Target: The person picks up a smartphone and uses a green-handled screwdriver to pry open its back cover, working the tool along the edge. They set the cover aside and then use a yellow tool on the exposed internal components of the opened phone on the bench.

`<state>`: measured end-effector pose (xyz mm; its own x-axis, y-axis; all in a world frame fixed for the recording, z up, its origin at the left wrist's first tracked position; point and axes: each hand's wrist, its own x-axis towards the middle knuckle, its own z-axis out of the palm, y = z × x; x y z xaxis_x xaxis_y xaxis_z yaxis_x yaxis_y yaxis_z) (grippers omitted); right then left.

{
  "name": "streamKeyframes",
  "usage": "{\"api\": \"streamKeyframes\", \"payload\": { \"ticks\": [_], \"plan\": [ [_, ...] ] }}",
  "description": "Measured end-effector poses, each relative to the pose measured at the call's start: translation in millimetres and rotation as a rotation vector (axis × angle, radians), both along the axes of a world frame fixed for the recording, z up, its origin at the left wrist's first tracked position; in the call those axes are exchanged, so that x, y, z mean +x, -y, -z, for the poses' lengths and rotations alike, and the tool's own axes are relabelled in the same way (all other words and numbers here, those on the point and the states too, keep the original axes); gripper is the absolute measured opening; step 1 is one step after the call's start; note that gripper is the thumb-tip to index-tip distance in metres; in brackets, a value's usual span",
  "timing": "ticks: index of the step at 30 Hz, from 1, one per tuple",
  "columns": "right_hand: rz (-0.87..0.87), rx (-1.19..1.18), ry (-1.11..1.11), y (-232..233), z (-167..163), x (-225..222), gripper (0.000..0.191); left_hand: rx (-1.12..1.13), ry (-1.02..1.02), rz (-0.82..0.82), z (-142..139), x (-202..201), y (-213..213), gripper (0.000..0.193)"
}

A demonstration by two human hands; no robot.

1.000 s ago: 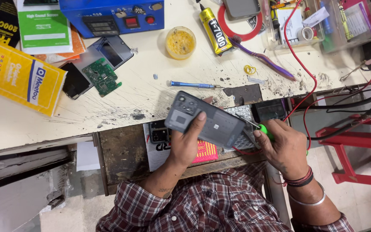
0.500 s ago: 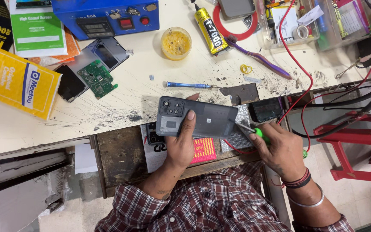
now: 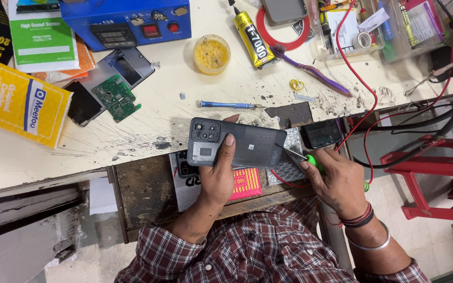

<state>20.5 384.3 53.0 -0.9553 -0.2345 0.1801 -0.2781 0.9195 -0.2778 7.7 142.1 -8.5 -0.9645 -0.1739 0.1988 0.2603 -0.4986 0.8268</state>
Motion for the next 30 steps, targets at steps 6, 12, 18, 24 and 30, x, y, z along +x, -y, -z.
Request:
{"api": "streamKeyframes", "payload": {
  "ticks": [6,12,18,24,30],
  "plan": [
    [0.007,0.028,0.005,-2.4,0.1,-1.8,0.029,-0.023,-0.017,-0.013,1.3,-2.1,-0.2,0.032],
    [-0.036,-0.009,0.016,1.3,-2.4,-0.4,0.029,-0.027,-0.006,-0.037,1.8,-2.0,0.0,0.032],
    [-0.019,-0.008,0.006,2.1,-0.8,-1.7,0.029,-0.035,-0.018,-0.046,0.2,-2.0,0.6,0.031],
    [0.007,0.0,0.012,1.0,2.6,-3.2,0.029,-0.042,-0.01,-0.031,-0.1,-2.7,1.2,0.032],
    [0.022,-0.019,-0.011,-1.7,-0.4,-6.2,0.028,-0.005,0.003,0.001,-0.8,-1.9,2.0,0.033]
  ]
}}
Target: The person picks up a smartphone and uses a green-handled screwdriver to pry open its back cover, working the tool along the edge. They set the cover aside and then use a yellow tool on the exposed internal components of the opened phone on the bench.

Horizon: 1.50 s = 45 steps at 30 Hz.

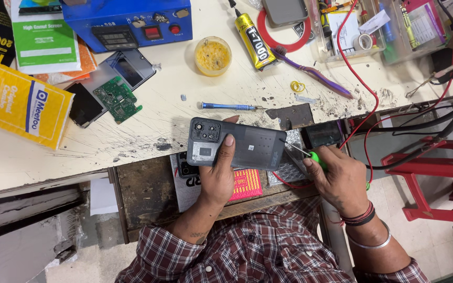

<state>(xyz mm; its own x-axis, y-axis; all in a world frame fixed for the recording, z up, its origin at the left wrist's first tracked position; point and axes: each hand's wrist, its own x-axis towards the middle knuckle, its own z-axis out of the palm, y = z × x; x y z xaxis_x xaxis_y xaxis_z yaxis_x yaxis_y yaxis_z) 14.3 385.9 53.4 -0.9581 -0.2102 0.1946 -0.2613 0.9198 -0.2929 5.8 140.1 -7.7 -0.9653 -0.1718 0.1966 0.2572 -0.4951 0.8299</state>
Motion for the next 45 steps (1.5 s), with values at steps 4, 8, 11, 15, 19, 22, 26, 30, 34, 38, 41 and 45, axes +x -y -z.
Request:
{"api": "streamKeyframes", "payload": {
  "ticks": [4,8,11,15,19,22,26,30,34,38,41,45],
  "plan": [
    [-0.005,-0.005,-0.018,0,-2,-3,0.027,0.044,0.028,0.031,-2,0,0,0.034],
    [0.025,0.016,0.008,3,-2,-3,0.028,0.023,0.031,0.018,-2,0,0,0.033],
    [0.003,-0.013,-0.042,2,-3,-5,0.027,0.038,0.034,0.025,-2,0,-1,0.032],
    [-0.016,-0.002,-0.02,2,-3,-5,0.027,0.046,0.032,0.019,-1,0,-1,0.033],
    [-0.064,0.021,0.004,3,-1,0,0.029,0.009,-0.01,-0.037,0,0,-1,0.033],
    [-0.085,0.015,0.036,3,0,5,0.029,0.008,-0.018,-0.038,1,0,-1,0.034],
    [-0.105,0.032,0.059,3,2,8,0.03,0.101,0.015,0.001,1,0,0,0.036],
    [-0.087,0.019,0.056,2,2,8,0.031,0.082,0.001,-0.011,2,0,0,0.035],
    [-0.082,0.004,0.044,3,2,6,0.03,0.099,0.011,-0.007,2,0,-1,0.035],
    [-0.068,0.008,0.04,2,1,5,0.03,0.086,-0.001,0.001,3,1,-1,0.035],
    [-0.067,-0.015,0.042,3,1,4,0.03,0.078,-0.004,-0.006,3,1,-1,0.035],
    [-0.071,-0.012,0.025,3,0,3,0.03,0.076,0.0,-0.011,4,0,-1,0.035]
  ]
}}
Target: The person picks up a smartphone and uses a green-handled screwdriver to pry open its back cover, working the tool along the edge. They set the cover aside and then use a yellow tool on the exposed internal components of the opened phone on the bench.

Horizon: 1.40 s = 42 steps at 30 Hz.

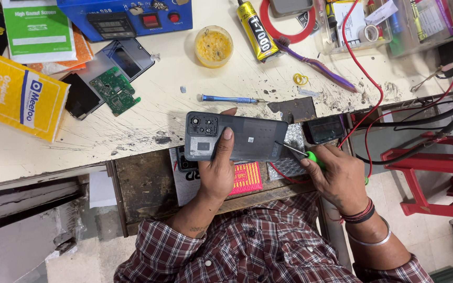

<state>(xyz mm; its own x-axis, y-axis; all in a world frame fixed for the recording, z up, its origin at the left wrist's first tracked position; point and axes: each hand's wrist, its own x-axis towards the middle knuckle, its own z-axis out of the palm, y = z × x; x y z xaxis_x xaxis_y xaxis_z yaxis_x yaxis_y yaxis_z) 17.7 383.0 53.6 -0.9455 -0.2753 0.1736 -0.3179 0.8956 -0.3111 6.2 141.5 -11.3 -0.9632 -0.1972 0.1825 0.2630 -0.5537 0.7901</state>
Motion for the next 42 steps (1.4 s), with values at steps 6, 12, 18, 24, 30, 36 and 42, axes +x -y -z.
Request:
{"api": "streamKeyframes", "payload": {
  "ticks": [6,12,18,24,30,36,42],
  "plan": [
    [-0.033,0.007,0.012,0.0,1.8,2.6,0.03,0.083,0.011,0.019,-1.8,0.3,0.9,0.035],
    [-0.036,0.034,0.036,0.0,4.5,5.7,0.031,0.063,-0.021,-0.018,-3.5,-0.4,1.0,0.034],
    [-0.03,0.034,0.03,1.0,3.3,6.2,0.031,0.065,-0.005,-0.003,-6.0,0.5,1.3,0.034],
    [-0.022,0.036,0.019,2.0,1.9,5.5,0.032,0.078,0.011,0.015,-8.0,0.5,2.6,0.035],
    [-0.025,0.023,0.009,1.9,1.6,4.5,0.031,0.076,0.028,0.024,-8.9,0.5,3.4,0.037],
    [-0.018,0.033,0.006,1.4,1.6,3.5,0.03,0.099,0.035,0.045,-7.2,0.9,3.0,0.037],
    [-0.014,0.007,0.007,1.6,0.9,2.0,0.031,0.082,0.005,0.027,-4.9,-0.2,1.5,0.035]
  ]
}}
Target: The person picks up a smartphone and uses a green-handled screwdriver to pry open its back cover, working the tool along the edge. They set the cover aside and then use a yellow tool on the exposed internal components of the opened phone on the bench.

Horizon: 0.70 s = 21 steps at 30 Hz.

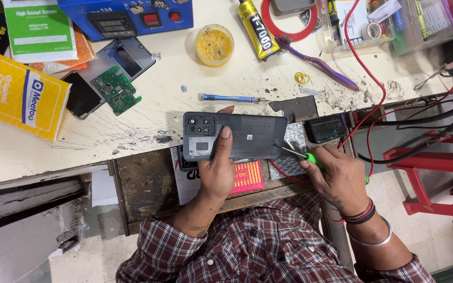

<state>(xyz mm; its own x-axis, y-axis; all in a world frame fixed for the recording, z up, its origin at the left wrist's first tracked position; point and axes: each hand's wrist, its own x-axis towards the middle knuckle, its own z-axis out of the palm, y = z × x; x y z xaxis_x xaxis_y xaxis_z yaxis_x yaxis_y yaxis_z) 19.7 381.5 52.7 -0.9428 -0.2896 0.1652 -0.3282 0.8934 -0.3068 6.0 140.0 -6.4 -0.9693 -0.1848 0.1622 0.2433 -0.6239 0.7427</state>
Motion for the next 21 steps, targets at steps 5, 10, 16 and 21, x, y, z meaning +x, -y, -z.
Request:
{"api": "streamKeyframes", "payload": {
  "ticks": [5,10,16,21],
  "plan": [
    [-0.024,-0.003,0.0,0,1,1,0.031,0.042,0.019,0.026,1,2,1,0.036],
    [-0.014,0.023,0.06,0,1,3,0.031,0.0,-0.011,-0.033,2,0,1,0.038],
    [0.005,-0.181,0.15,2,-13,3,0.032,0.081,-0.037,0.037,-1,8,1,0.047],
    [0.066,-0.14,0.16,6,-30,-2,0.032,0.11,-0.071,0.099,-7,9,-1,0.05]
  ]
}}
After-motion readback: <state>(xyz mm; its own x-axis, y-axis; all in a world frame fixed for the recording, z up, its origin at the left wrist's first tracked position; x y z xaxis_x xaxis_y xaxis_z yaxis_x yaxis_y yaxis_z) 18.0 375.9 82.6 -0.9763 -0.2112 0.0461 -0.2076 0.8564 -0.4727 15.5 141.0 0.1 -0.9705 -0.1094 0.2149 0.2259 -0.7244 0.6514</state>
